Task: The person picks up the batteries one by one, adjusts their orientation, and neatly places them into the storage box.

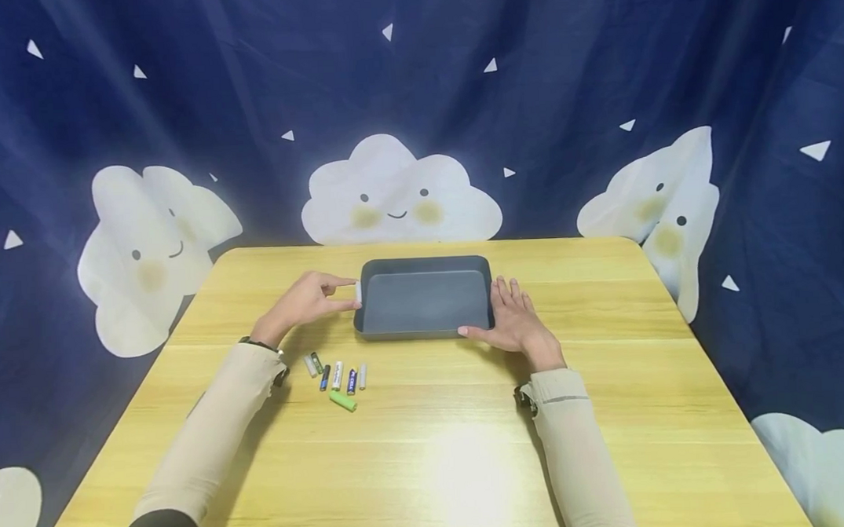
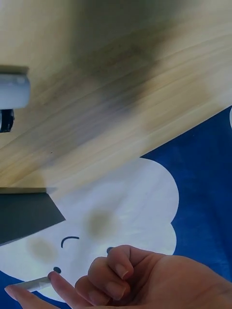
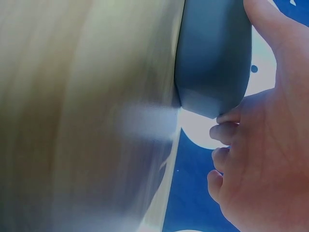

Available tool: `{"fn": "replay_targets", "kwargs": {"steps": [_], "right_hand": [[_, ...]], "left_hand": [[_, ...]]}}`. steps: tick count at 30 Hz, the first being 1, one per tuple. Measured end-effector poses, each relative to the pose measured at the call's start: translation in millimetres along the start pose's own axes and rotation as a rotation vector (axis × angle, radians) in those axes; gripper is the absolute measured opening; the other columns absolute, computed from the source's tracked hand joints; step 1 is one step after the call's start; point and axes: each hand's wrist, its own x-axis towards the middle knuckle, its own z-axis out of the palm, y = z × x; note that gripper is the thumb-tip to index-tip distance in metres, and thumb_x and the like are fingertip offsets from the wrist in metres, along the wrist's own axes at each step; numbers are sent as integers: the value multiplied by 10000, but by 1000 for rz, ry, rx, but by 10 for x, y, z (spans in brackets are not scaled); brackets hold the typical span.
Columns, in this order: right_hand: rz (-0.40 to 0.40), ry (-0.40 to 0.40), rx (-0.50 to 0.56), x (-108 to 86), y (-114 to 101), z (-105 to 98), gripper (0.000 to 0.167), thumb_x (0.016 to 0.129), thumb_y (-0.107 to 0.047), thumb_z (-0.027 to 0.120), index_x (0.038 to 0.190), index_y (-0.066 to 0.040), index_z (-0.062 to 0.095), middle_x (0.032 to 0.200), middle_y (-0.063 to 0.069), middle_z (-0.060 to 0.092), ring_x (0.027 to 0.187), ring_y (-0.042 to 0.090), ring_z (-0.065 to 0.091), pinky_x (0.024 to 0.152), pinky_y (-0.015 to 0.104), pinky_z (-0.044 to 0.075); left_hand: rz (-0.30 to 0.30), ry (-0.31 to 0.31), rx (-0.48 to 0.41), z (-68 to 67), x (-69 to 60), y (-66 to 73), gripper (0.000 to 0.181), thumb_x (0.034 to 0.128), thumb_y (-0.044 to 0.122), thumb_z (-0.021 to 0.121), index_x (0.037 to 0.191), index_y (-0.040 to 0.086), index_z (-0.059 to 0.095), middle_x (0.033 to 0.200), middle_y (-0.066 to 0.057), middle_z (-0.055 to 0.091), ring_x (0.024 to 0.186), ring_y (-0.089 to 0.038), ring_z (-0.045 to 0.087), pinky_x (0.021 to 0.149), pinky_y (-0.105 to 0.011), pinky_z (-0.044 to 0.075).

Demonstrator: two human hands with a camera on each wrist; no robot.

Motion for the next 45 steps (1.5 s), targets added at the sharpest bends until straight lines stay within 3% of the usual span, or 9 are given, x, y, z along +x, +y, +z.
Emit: {"fn": "replay_targets", "kwargs": {"steps": [7,17,25,28,30,33,35,37,45], "right_hand": [[-2,7,-1,-21,-23,-26,1250,890,-787,543,1629,64,1,1726,241,-49,1603,455,-64,1285,607,8],[-5,-1,-7,-18,-34,-28,1255,890,-790,542,1628,65,-6,1726,240,-47,1601,460,-62,1284,610,16],[-4,-3,-6,-12,-27,-15,1251,893,-788,538,1627,69,-1,1727,239,-48,1601,459,-61,1286,605,17],[-2,-2,0,-14,-22,-10,1246,895,-782,542,1629,64,-5,1727,237,-48,1602,458,-62,1285,605,14],[-2,-3,4,-16,-22,-8,1245,896,-780,543,1629,61,-9,1727,236,-50,1602,458,-63,1285,604,12],[-1,-1,7,-17,-19,-7,1244,896,-780,543,1630,59,-9,1728,235,-50,1602,459,-62,1284,608,14],[1,0,8,-16,-15,-7,1244,896,-781,543,1630,59,-8,1728,234,-50,1601,459,-62,1282,611,15],[4,2,8,-16,-11,-6,1244,895,-781,543,1631,59,-5,1729,234,-47,1602,460,-61,1282,614,16],[6,-7,7,-29,-16,-11,1245,896,-785,538,1630,56,-13,1727,231,-59,1601,460,-61,1287,598,15]], "left_hand": [[25,-52,41,41,115,29,507,868,428,826,1284,147,750,559,76,260,526,-103,223,538,-275,232],[-30,-124,130,137,210,12,535,861,480,819,1294,175,745,538,47,406,495,-107,311,483,-269,255],[-64,-197,253,191,313,-1,572,865,523,797,1302,158,739,642,2,561,545,-112,349,506,-270,287],[-79,-225,281,196,357,22,564,868,519,795,1296,156,741,727,-36,647,541,-123,345,508,-280,298],[-96,-241,292,192,378,48,552,866,499,804,1288,149,745,887,-61,744,572,-154,418,536,-306,346],[-101,-254,334,188,413,93,530,855,471,824,1261,137,759,1167,-68,775,822,-213,666,684,-369,507],[-99,-256,369,188,435,124,514,843,458,839,1232,128,773,1264,-55,752,1042,-260,714,824,-429,558],[-93,-261,414,191,460,154,489,833,458,847,1188,126,791,1220,-53,767,1121,-277,716,894,-465,567],[-80,-309,577,239,501,254,363,849,476,832,925,131,749,873,-24,732,781,-205,664,730,-419,549]]}}
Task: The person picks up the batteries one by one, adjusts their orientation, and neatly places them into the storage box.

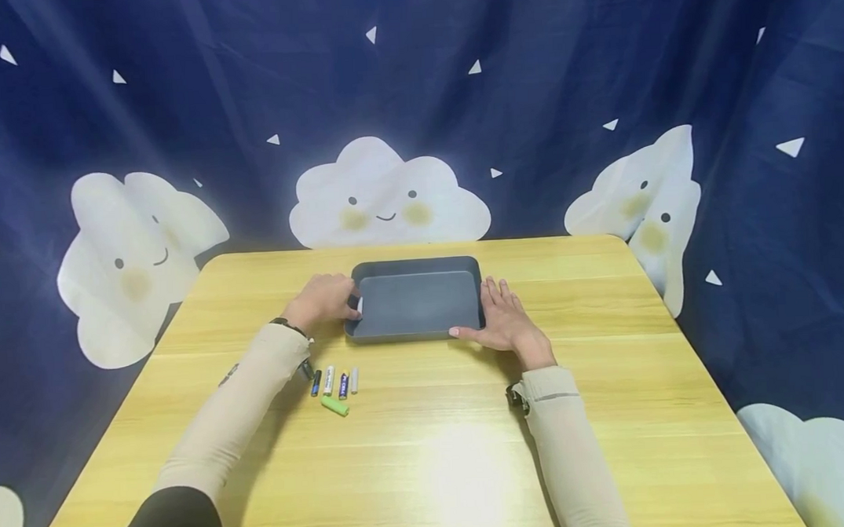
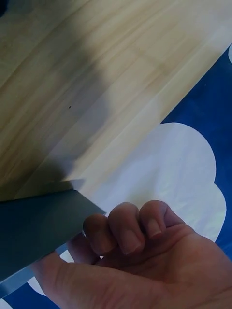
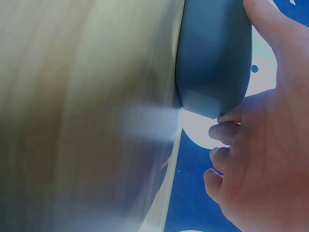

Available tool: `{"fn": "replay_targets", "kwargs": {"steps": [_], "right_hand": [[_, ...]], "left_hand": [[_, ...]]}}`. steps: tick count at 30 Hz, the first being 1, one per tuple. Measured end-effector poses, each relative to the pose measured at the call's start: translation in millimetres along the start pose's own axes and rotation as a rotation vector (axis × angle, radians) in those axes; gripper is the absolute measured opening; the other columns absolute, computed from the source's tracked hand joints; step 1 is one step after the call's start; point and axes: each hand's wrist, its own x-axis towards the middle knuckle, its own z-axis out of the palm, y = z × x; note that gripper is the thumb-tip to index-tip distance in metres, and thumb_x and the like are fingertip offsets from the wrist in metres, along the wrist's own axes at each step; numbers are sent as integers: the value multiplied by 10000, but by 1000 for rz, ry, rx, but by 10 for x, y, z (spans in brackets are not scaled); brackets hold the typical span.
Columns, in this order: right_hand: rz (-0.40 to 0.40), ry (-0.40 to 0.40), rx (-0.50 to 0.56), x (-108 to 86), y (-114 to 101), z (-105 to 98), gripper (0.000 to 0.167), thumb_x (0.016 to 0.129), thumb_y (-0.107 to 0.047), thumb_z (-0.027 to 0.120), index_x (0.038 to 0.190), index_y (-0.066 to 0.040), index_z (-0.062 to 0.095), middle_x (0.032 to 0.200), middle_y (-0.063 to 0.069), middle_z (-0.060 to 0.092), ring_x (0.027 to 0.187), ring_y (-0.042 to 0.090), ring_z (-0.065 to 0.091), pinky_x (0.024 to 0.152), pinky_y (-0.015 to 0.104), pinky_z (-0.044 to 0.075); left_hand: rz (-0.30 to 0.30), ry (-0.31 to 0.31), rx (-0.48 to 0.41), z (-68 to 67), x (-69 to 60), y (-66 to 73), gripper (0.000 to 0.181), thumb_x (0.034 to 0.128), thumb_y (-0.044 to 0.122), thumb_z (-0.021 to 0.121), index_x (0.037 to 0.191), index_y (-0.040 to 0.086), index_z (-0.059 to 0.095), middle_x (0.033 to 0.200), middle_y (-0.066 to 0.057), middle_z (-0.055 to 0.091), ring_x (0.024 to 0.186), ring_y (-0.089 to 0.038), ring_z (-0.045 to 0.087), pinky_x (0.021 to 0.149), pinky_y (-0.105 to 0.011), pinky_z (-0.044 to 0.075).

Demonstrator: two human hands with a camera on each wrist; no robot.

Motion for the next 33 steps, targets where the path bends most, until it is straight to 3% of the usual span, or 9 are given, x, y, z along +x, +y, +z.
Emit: {"fn": "replay_targets", "kwargs": {"steps": [16,33], "right_hand": [[3,5,5,14,6,8,1253,888,-782,557,1632,58,-3,1728,236,-34,1601,464,-50,1281,618,32],[4,-2,9,-8,-16,-18,1247,892,-771,563,1631,58,-5,1728,235,-39,1603,457,-55,1281,617,34]], "left_hand": [[-15,-41,10,27,3,21,335,882,455,798,938,133,723,847,-15,680,740,-199,604,666,-371,477],[4,-21,-18,67,0,-16,304,889,415,786,986,130,741,837,-16,682,727,-196,602,651,-366,469]]}}
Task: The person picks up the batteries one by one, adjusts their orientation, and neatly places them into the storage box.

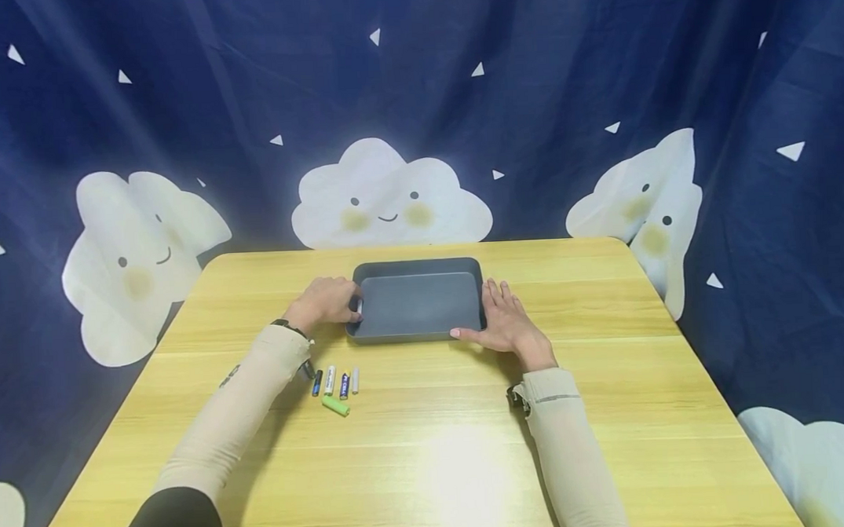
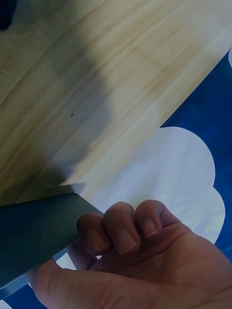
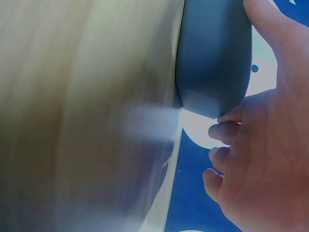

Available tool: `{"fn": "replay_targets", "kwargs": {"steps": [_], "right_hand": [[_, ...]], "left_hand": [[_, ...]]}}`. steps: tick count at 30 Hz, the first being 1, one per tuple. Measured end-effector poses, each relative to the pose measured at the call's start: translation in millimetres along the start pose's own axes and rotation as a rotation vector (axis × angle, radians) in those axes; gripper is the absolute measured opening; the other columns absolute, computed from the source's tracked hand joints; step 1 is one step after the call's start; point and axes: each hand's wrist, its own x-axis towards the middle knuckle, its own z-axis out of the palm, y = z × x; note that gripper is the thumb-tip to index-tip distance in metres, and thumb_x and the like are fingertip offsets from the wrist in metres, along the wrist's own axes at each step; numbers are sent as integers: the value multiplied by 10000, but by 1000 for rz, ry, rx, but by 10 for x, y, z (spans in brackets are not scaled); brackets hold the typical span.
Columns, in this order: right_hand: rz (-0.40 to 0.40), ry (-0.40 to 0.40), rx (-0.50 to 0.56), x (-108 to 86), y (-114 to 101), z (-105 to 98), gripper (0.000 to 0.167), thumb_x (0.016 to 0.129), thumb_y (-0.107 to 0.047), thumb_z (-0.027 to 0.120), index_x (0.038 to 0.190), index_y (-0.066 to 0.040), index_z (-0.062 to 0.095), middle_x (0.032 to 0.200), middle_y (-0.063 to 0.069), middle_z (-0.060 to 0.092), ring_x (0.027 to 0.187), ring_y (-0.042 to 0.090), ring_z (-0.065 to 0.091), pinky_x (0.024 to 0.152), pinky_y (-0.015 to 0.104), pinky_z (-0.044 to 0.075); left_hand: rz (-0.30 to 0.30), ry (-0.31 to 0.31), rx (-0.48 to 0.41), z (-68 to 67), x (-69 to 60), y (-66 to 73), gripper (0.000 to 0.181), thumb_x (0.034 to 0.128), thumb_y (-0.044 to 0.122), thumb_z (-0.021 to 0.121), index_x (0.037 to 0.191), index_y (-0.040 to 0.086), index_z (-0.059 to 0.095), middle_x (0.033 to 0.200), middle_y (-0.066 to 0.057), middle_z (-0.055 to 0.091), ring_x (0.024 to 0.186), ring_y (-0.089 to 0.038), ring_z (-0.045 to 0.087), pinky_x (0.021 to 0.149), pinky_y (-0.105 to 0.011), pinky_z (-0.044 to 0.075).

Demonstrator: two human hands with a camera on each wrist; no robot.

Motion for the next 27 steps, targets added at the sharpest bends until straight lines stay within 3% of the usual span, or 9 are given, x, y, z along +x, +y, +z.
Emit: {"fn": "replay_targets", "kwargs": {"steps": [16,23,27], "right_hand": [[-13,11,-26,23,20,37,1244,896,-772,553,1625,77,10,1725,241,-42,1603,451,-71,1288,598,2],[-26,23,-27,25,15,28,1243,894,-759,569,1622,87,19,1722,259,-19,1604,455,-47,1291,594,17],[-28,21,-26,18,10,20,1247,897,-760,565,1620,87,4,1720,264,-29,1604,454,-50,1292,589,18]], "left_hand": [[-28,-18,-28,18,-22,14,327,898,407,789,1051,121,744,864,-25,686,746,-201,605,660,-358,466],[-17,2,-54,13,-44,10,290,878,394,805,990,133,746,837,-20,676,734,-200,592,649,-355,440],[-14,4,-89,14,-63,-12,355,886,424,787,1081,130,745,889,-29,698,772,-210,614,670,-366,458]]}}
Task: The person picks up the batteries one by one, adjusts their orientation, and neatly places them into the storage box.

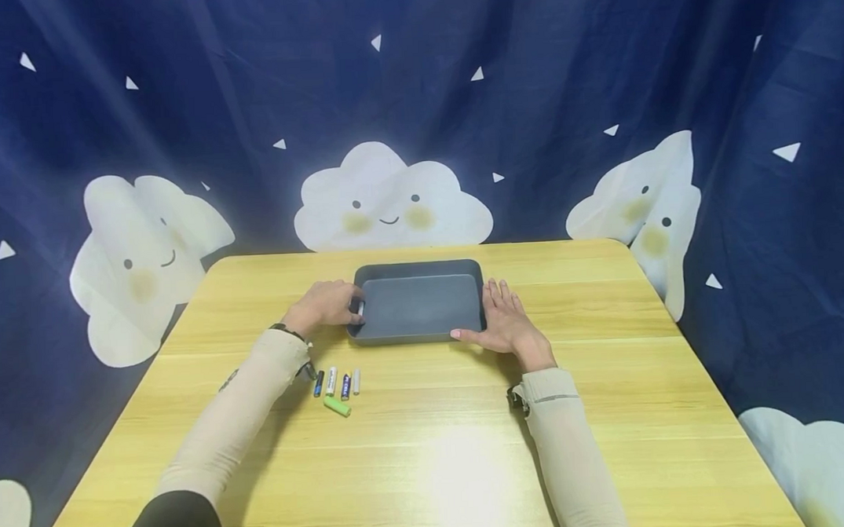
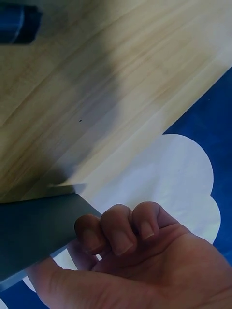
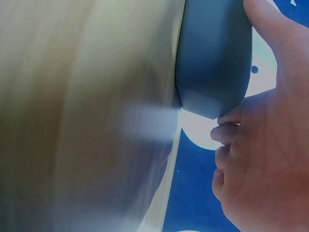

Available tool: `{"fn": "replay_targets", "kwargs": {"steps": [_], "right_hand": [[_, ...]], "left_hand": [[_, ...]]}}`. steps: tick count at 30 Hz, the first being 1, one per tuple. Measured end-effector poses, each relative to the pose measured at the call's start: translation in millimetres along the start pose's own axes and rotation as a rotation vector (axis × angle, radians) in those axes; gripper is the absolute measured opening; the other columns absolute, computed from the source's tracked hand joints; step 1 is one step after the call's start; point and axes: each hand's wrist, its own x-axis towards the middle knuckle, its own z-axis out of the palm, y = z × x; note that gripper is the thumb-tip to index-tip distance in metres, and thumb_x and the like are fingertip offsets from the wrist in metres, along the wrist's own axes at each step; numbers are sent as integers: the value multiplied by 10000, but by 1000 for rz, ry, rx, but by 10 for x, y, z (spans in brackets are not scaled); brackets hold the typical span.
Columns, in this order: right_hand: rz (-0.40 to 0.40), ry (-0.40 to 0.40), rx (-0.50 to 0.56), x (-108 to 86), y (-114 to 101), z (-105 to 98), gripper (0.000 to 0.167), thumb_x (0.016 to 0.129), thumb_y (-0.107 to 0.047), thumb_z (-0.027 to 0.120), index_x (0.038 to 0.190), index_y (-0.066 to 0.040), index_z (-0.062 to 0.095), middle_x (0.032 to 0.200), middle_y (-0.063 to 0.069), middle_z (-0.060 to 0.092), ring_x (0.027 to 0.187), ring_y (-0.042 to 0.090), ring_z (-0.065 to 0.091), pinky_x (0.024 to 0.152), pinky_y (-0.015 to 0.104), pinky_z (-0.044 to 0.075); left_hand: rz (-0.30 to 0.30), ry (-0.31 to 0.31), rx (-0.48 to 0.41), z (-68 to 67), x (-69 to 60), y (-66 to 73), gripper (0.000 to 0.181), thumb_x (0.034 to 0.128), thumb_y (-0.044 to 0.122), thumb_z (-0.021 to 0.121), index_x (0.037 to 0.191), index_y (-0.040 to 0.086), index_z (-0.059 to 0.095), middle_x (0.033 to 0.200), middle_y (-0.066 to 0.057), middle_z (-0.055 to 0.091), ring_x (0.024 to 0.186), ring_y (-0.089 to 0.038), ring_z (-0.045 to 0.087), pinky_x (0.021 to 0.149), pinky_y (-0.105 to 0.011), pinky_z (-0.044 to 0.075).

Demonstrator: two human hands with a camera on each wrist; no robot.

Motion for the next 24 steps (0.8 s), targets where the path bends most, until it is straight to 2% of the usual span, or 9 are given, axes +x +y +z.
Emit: {"fn": "replay_targets", "kwargs": {"steps": [2,3,7,9,10,14,18,21,24], "right_hand": [[2,-2,6,-9,1,-6,1245,900,-755,566,1619,89,-2,1718,266,-38,1603,456,-54,1291,589,10],[3,-2,6,-9,4,-6,1244,901,-755,564,1618,90,-2,1718,267,-39,1603,457,-55,1291,589,7],[4,-1,1,0,9,-14,1245,900,-761,557,1619,89,-1,1718,264,-42,1602,459,-53,1290,590,6],[2,-2,-2,12,3,-16,1247,897,-767,554,1621,84,-1,1720,261,-37,1604,455,-49,1292,587,12],[2,-3,-5,16,-2,-19,1248,896,-768,555,1622,80,-3,1720,260,-35,1605,452,-47,1293,585,16],[2,-7,-5,26,-16,-33,1236,902,-754,559,1621,81,1,1718,265,-33,1605,452,-45,1294,582,13],[6,-2,-8,24,-13,-46,1230,901,-755,558,1625,75,10,1723,252,-34,1609,443,-45,1298,569,9],[2,0,-5,14,-15,-43,1233,901,-752,565,1622,84,14,1720,260,-32,1604,457,-43,1293,580,7],[3,-8,-4,6,-14,-28,1240,899,-758,564,1622,81,7,1719,262,-32,1604,455,-45,1293,582,10]], "left_hand": [[-3,11,-31,-6,-22,-15,443,895,448,775,1200,129,733,1016,-51,735,872,-231,669,732,-397,511],[-7,18,-51,-18,-40,-18,482,901,455,768,1256,133,718,1003,-60,738,879,-238,678,751,-411,519],[-1,71,-141,-94,-144,-74,551,937,455,727,1375,126,668,813,-30,669,707,-187,602,631,-358,462],[6,106,-175,-133,-214,-118,524,946,442,716,1356,116,683,669,2,540,598,-147,472,558,-323,361],[14,127,-188,-147,-253,-150,511,949,436,711,1340,107,692,660,16,519,583,-132,438,535,-309,329],[19,192,-221,-196,-428,-254,484,961,435,695,1295,86,719,633,24,496,563,-122,428,512,-304,326],[6,224,-245,-223,-633,-346,472,983,443,669,1279,81,728,609,22,480,531,-122,396,502,-297,302],[-4,238,-262,-192,-809,-404,467,983,424,675,1268,59,730,620,12,510,531,-122,407,511,-298,321],[-12,242,-265,-106,-990,-466,459,983,396,681,1260,33,729,646,9,540,551,-119,431,538,-298,349]]}}
